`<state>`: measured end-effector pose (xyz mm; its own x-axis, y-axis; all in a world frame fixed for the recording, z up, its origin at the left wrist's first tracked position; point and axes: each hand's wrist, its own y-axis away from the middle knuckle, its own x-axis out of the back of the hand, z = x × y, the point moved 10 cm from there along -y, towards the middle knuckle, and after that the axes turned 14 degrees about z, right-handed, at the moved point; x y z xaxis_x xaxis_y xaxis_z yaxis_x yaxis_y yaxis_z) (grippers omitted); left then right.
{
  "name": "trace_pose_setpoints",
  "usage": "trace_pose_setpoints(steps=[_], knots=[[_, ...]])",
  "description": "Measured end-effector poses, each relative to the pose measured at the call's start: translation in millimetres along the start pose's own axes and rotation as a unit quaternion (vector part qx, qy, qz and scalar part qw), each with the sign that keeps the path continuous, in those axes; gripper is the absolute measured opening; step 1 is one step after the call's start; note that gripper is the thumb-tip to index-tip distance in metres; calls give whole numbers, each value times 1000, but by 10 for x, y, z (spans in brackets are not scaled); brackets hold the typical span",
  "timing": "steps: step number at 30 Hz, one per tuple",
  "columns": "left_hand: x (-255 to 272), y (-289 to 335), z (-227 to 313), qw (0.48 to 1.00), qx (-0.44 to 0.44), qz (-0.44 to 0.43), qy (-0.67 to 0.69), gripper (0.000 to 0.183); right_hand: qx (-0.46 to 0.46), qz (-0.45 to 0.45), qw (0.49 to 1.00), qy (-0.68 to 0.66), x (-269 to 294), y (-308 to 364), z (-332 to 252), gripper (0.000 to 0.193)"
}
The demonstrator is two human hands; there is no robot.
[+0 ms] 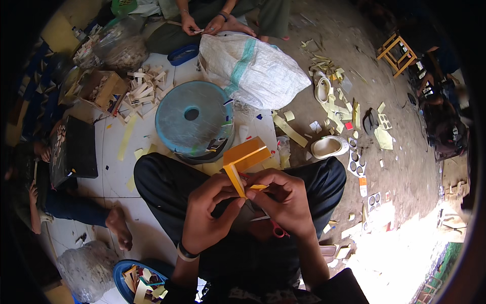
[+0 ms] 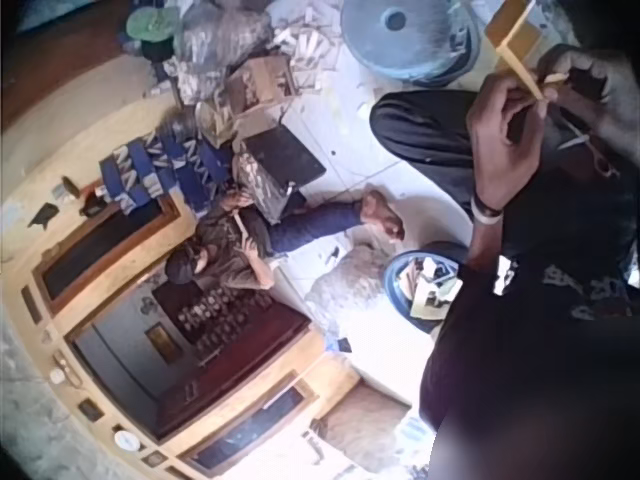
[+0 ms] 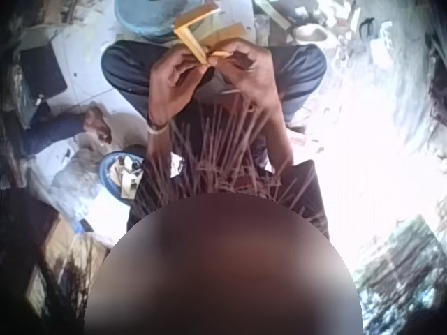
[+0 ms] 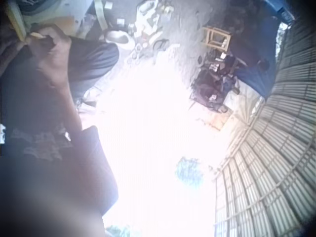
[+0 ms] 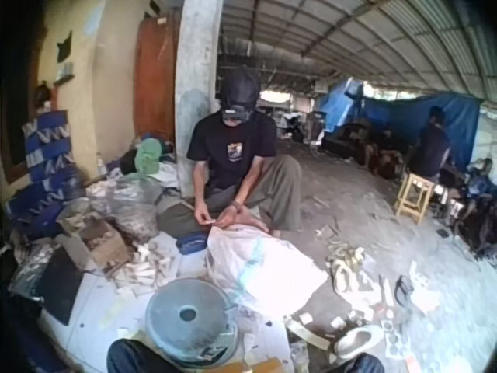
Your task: The person sits on the floor and assembles a small paper craft by folding yellow and white paper pieces. They use a red utility knife to trim edges and a pair of pink scissors to cut the paper. The person repeatedly folds and adjusts the paper to form a small structure.
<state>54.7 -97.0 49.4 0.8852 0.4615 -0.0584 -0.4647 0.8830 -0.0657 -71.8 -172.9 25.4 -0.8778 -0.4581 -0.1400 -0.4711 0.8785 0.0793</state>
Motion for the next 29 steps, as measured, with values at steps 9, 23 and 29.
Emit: trace_pose_setpoints(steps=[9, 23, 29], knots=[[-19, 88, 10, 1000, -14, 0, -19, 39, 61, 41, 996, 50, 26, 87, -77, 15], [-57, 157, 109, 997, -32, 69, -32, 34, 84, 96, 992, 13, 76, 163, -295, 22], [-98, 179, 206, 989, -81, 35, -123, 33, 32, 96, 994, -33, 159, 220, -197, 50]])
